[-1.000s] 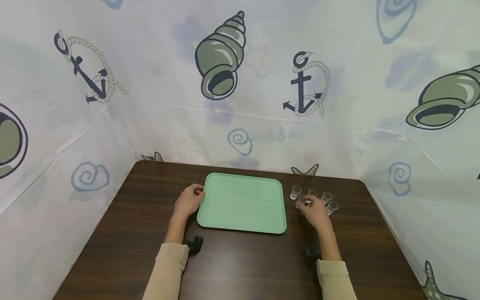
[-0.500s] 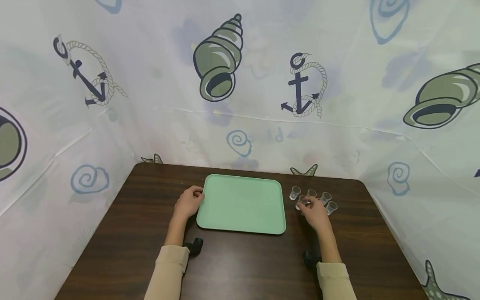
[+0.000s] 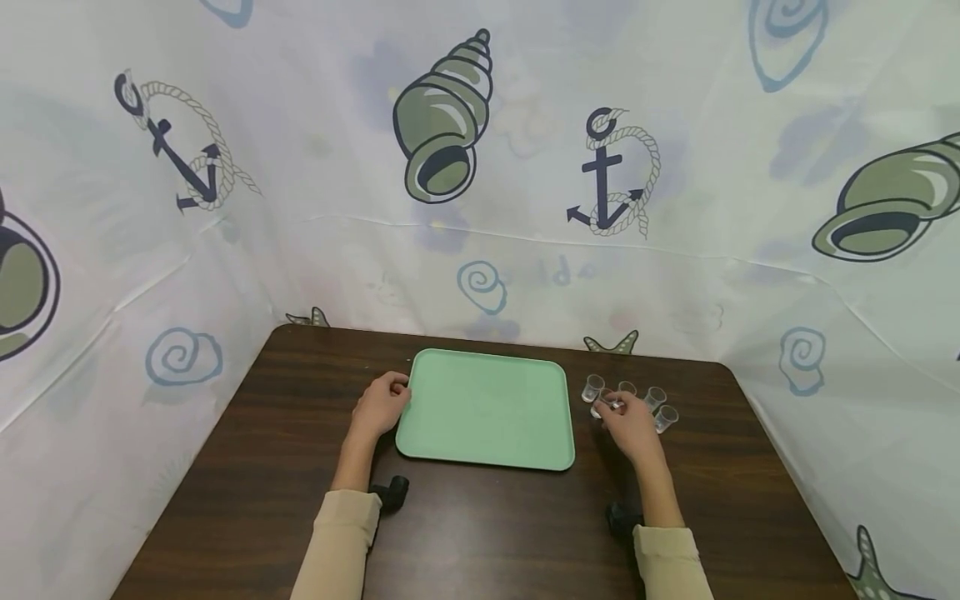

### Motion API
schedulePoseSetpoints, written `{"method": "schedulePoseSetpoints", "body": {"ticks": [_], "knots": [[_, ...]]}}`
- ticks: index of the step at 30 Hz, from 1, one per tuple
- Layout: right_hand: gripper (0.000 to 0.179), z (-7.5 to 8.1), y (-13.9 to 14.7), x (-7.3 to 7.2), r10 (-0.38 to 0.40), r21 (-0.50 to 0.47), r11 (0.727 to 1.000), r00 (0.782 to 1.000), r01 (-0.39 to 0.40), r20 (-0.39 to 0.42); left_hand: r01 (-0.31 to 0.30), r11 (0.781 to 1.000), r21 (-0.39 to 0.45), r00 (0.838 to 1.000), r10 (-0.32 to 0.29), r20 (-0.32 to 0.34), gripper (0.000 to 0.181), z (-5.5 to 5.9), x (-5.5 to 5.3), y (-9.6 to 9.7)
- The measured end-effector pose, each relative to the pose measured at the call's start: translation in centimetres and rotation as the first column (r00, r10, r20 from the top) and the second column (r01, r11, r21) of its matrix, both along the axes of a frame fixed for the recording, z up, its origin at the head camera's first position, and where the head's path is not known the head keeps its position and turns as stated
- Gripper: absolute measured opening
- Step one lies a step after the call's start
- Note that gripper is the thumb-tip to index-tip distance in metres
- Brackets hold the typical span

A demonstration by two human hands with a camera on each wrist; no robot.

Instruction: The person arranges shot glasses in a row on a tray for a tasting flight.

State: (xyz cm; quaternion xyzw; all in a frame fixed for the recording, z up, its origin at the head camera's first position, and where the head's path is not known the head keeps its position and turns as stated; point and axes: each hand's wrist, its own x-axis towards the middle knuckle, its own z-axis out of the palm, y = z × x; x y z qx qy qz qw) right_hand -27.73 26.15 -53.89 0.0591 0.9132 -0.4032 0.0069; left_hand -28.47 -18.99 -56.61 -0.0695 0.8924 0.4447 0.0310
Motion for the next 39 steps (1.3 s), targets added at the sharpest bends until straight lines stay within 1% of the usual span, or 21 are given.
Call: {"method": "schedulePoseSetpoints", "body": {"ticks": [4, 11, 17, 24, 29, 33, 39], "knots": [[0.043, 0.6, -0.5, 0.1, 0.005, -0.002, 1.000, 1.000, -0.005, -0.024, -0.002, 1.000, -0.002, 1.000, 0.002, 0.000, 0.040, -0.2, -0.1, 0.0], [0.042, 1.7, -1.3, 0.1, 0.038, 0.006, 0.999, 0.997, -0.038, -0.064, -0.005, 1.000, -0.007, 1.000, 0.005, -0.004, 0.039, -0.7, -0.1, -0.1], [0.043, 2.3, -2.5, 0.2, 0.036, 0.002, 0.999, 0.997, -0.036, -0.074, -0.003, 1.000, -0.005, 1.000, 0.003, -0.008, 0.039, -0.6, 0.1, -0.1], [0.041, 3.0, -4.6, 0.1, 0.056, -0.047, 0.997, 0.993, -0.062, -0.101, -0.007, 1.000, -0.003, 1.000, 0.007, -0.007, 0.039, -0.5, 0.3, -0.1], [0.044, 3.1, -6.3, -0.2, 0.099, -0.045, 0.994, 0.990, -0.104, -0.103, 0.000, 1.000, 0.000, 1.000, 0.000, -0.015, 0.038, -0.3, 0.3, -0.1], [0.044, 2.9, -7.6, -0.5, 0.118, -0.057, 0.991, 0.988, -0.123, -0.097, 0.023, 1.000, 0.012, 1.000, -0.023, -0.018, 0.039, -0.1, 0.2, -0.2], [0.045, 3.0, -9.5, -0.8, 0.171, -0.129, 0.975, 0.982, -0.180, -0.078, 0.056, 0.998, 0.013, 0.998, -0.056, -0.008, 0.041, -0.2, -0.1, -0.5]]}}
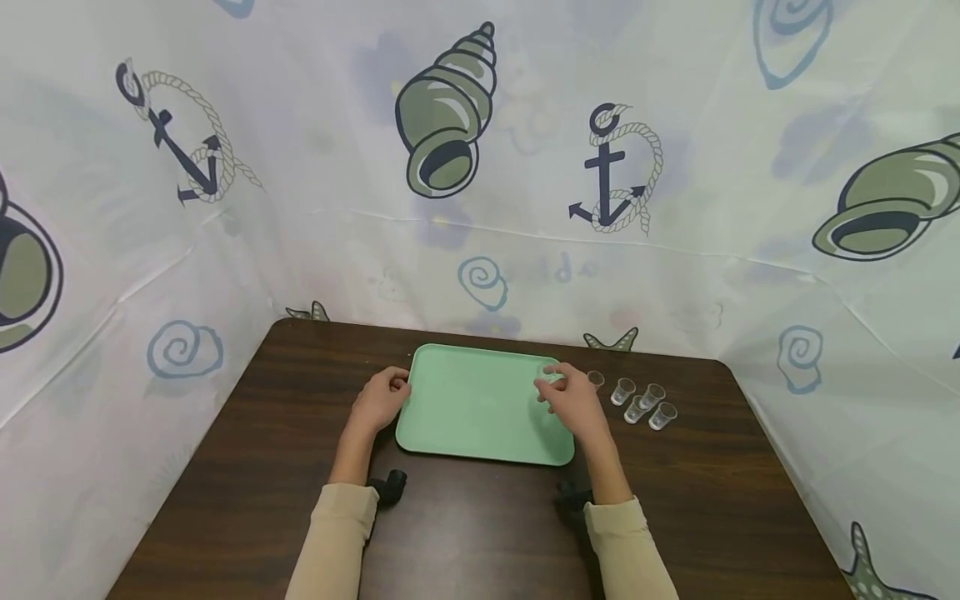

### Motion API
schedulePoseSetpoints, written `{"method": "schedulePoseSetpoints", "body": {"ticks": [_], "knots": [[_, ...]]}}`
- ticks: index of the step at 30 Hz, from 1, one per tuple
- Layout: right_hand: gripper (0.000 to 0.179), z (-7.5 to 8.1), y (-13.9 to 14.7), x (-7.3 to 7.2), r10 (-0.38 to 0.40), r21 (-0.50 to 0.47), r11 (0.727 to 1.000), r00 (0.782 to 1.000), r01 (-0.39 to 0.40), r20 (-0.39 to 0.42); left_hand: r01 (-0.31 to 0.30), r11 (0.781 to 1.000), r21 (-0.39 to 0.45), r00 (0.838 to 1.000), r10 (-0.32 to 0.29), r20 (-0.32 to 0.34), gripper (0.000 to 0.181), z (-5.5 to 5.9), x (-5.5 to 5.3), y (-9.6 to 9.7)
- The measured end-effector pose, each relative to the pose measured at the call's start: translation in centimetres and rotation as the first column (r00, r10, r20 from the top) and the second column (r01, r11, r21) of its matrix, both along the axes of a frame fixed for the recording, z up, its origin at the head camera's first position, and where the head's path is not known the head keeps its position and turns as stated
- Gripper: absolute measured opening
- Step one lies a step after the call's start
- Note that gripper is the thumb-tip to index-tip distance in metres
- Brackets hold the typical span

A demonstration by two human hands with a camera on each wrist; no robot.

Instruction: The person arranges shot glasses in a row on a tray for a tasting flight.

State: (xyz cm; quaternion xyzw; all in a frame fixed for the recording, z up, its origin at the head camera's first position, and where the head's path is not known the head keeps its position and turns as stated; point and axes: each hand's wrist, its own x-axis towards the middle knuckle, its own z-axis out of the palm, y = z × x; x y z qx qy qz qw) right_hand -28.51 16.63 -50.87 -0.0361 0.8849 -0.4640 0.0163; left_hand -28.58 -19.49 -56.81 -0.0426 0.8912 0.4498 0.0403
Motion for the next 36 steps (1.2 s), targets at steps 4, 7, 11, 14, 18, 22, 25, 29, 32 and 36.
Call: {"method": "schedulePoseSetpoints", "body": {"ticks": [4, 7, 11, 14, 18, 22, 25, 29, 32, 36], "knots": [[0.043, 0.2, -1.5, -0.3, 0.029, 0.002, 1.000, 1.000, -0.029, 0.008, 0.005, 1.000, 0.001, 1.000, -0.005, 0.006, 0.042, -0.1, -0.2, -0.2], [0.042, 0.2, -2.9, -0.5, 0.051, 0.023, 0.998, 0.999, -0.051, 0.007, 0.002, 1.000, 0.001, 1.000, -0.002, 0.003, 0.042, -0.1, -0.2, -0.3], [0.041, 0.1, -4.7, -0.7, 0.102, 0.014, 0.995, 0.995, -0.102, 0.022, 0.001, 1.000, 0.022, 1.000, -0.001, -0.001, 0.042, -0.1, -0.1, -0.4], [0.040, -0.3, -5.9, -0.7, 0.137, 0.004, 0.990, 0.990, -0.138, 0.039, 0.002, 0.999, 0.040, 1.000, -0.002, 0.002, 0.041, -0.1, 0.0, -0.4], [0.039, -0.8, -7.4, -0.7, 0.171, 0.005, 0.985, 0.984, -0.171, 0.053, 0.000, 0.999, 0.042, 1.000, 0.000, 0.002, 0.041, -0.2, -0.1, -0.6], [0.040, -1.3, -8.9, -1.0, 0.210, -0.013, 0.978, 0.976, -0.210, 0.057, -0.007, 0.999, 0.038, 1.000, 0.006, 0.003, 0.041, -0.3, -0.2, -0.7], [0.040, -1.9, -9.8, -1.3, 0.247, -0.052, 0.968, 0.967, -0.245, 0.054, -0.013, 0.999, 0.032, 1.000, 0.013, 0.005, 0.041, -0.2, -0.2, -0.5], [0.039, -2.9, -11.0, -1.5, 0.279, -0.107, 0.956, 0.958, -0.272, 0.060, -0.018, 1.000, 0.026, 1.000, 0.018, 0.005, 0.039, -0.1, 0.0, -0.3], [0.038, -3.3, -11.8, -1.4, 0.283, -0.121, 0.954, 0.957, -0.274, 0.062, -0.018, 1.000, 0.020, 1.000, 0.017, 0.003, 0.039, 0.0, 0.1, -0.1], [0.039, -3.3, -12.8, -1.4, 0.280, -0.107, 0.956, 0.958, -0.273, 0.058, -0.019, 1.000, 0.008, 1.000, 0.019, -0.003, 0.039, 0.0, 0.1, -0.1]]}}
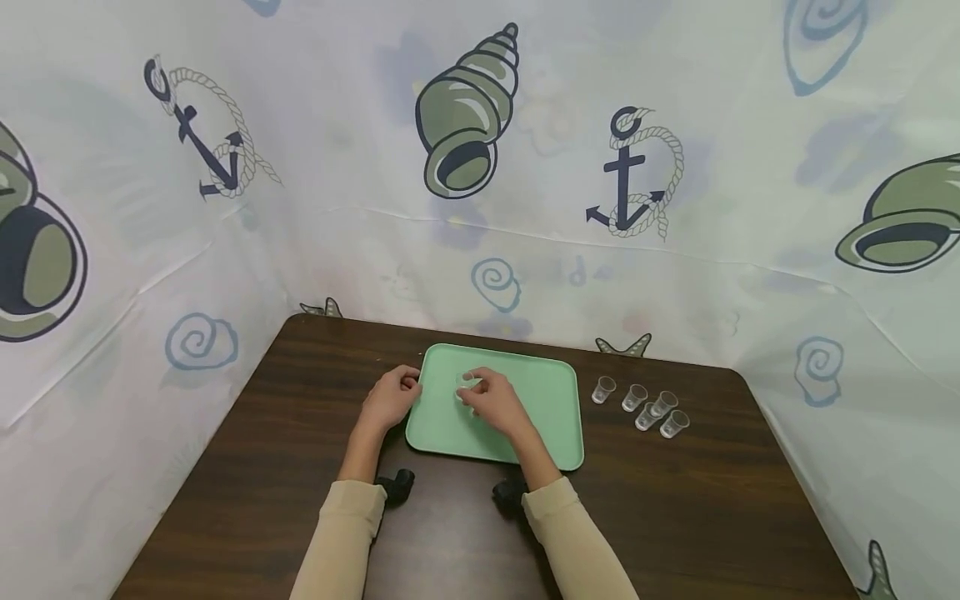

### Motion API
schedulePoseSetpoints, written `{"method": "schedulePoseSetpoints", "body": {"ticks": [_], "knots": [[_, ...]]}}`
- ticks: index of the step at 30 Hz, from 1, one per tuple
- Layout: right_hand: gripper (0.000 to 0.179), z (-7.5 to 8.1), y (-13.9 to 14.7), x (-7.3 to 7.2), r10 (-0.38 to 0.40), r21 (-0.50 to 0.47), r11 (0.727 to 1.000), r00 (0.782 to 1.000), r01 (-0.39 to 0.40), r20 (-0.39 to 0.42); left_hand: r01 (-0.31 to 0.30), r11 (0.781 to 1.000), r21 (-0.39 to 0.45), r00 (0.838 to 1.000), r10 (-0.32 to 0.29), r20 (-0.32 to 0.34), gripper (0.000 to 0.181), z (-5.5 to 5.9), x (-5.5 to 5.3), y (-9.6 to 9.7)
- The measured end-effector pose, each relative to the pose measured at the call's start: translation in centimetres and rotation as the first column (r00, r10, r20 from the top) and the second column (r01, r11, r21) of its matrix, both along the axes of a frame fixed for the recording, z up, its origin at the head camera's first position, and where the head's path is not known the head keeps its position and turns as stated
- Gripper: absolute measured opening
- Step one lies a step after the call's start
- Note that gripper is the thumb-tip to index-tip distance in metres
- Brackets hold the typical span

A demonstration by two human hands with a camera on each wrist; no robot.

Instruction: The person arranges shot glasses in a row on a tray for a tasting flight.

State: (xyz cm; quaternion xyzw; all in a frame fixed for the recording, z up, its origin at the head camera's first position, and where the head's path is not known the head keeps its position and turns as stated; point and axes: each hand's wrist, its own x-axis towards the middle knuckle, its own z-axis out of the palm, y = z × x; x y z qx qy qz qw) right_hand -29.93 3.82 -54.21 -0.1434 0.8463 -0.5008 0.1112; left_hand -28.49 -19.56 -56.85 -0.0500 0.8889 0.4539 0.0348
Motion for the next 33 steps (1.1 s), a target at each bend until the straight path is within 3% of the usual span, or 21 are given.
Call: {"method": "schedulePoseSetpoints", "body": {"ticks": [16, 26, 33], "knots": [[0.040, 0.2, -1.9, -0.5, 0.000, 0.026, 1.000, 0.999, -0.001, 0.033, -0.007, 1.000, -0.007, 1.000, 0.007, 0.004, 0.038, 0.1, -0.1, 0.2], [0.054, 0.8, -0.9, 0.0, 0.013, 0.023, 1.000, 0.999, -0.014, 0.038, 0.002, 1.000, -0.020, 1.000, -0.002, 0.004, 0.039, 0.2, 0.1, 0.2], [0.047, 1.9, 0.8, 0.8, -0.051, 0.200, 0.978, 0.996, 0.066, -0.076, 0.000, 1.000, -0.021, 1.000, 0.000, 0.000, 0.039, 0.1, 0.1, -0.1]]}}
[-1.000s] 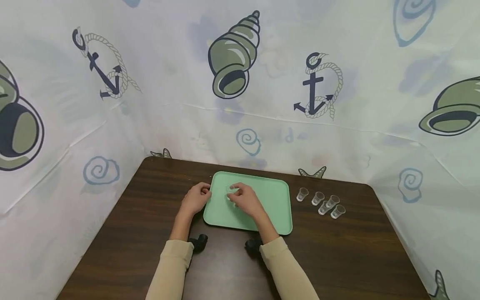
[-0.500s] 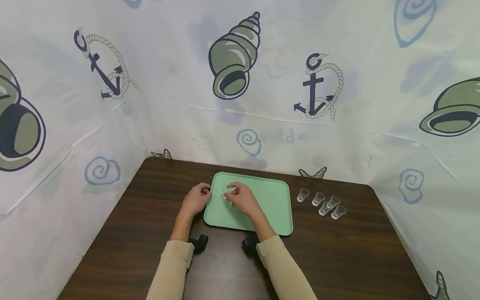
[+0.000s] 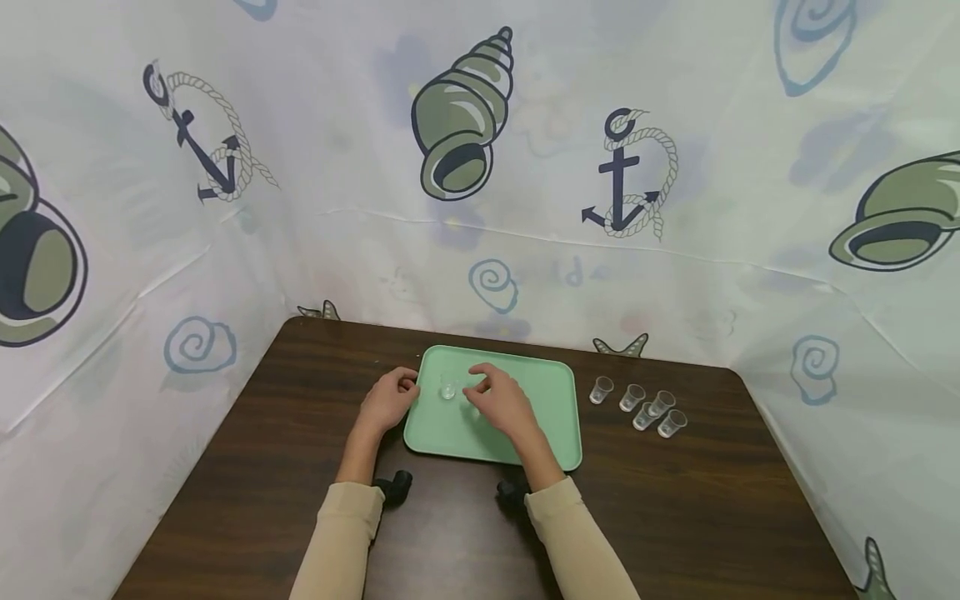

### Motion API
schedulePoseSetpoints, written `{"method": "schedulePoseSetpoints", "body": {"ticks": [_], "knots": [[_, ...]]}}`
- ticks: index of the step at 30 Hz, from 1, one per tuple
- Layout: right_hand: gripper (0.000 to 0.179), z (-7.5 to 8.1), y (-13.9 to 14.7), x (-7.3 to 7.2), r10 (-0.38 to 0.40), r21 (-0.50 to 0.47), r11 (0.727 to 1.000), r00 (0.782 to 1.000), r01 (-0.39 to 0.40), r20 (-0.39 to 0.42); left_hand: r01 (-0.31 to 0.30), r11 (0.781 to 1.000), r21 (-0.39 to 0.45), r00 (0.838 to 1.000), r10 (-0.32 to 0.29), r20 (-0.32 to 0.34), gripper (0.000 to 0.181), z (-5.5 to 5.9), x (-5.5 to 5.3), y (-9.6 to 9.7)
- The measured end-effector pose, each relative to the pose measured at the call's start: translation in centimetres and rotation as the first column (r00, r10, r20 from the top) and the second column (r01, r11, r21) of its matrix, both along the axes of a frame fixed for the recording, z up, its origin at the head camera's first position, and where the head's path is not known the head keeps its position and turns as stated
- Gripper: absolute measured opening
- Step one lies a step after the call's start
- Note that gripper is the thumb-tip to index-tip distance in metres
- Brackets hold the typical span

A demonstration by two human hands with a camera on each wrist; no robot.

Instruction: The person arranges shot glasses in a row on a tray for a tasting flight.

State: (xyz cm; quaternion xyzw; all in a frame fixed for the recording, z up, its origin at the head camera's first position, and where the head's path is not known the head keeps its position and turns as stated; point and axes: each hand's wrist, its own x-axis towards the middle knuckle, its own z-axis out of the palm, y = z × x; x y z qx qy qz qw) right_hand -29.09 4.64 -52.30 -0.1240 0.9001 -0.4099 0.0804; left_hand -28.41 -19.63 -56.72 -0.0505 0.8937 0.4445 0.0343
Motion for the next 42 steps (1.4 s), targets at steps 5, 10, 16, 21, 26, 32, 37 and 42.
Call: {"method": "schedulePoseSetpoints", "body": {"ticks": [5, 10, 16, 21, 26, 32, 37, 42], "knots": [[0.045, 0.8, 1.0, 0.4, -0.043, 0.066, 0.997, 0.998, 0.046, -0.038, 0.002, 1.000, 0.008, 1.000, -0.002, -0.002, 0.039, -0.3, -0.2, -0.1], [0.047, 1.2, 2.2, 1.0, -0.070, 0.075, 0.994, 0.995, 0.075, -0.065, 0.010, 1.000, 0.027, 1.000, -0.010, -0.006, 0.040, -0.4, -0.1, -0.2], [0.059, 1.7, 3.8, 1.7, -0.123, 0.068, 0.989, 0.984, 0.132, -0.125, 0.023, 0.998, 0.062, 1.000, -0.021, -0.019, 0.041, -0.6, -0.1, -0.3], [0.062, 2.0, 5.8, 1.7, -0.188, 0.058, 0.979, 0.973, 0.198, -0.136, 0.031, 0.998, 0.062, 0.999, -0.030, -0.016, 0.040, -0.5, -0.1, -0.2], [0.063, 1.9, 7.9, 1.4, -0.272, 0.045, 0.959, 0.953, 0.280, -0.130, 0.045, 0.995, 0.084, 0.999, -0.043, -0.017, 0.040, -0.6, -0.2, -0.5], [0.062, 1.6, 10.5, 1.1, -0.332, 0.008, 0.942, 0.937, 0.334, -0.106, 0.054, 0.993, 0.107, 0.999, -0.053, -0.010, 0.041, -0.7, -0.2, -0.9], [0.062, 1.7, 12.4, 1.2, -0.372, -0.002, 0.928, 0.924, 0.373, -0.086, 0.064, 0.992, 0.107, 0.998, -0.063, -0.009, 0.041, -0.8, -0.2, -1.0], [0.060, 1.9, 14.2, 1.2, -0.419, -0.002, 0.907, 0.904, 0.421, -0.083, 0.067, 0.992, 0.108, 0.998, -0.066, -0.015, 0.042, -0.7, -0.4, -0.7]]}}
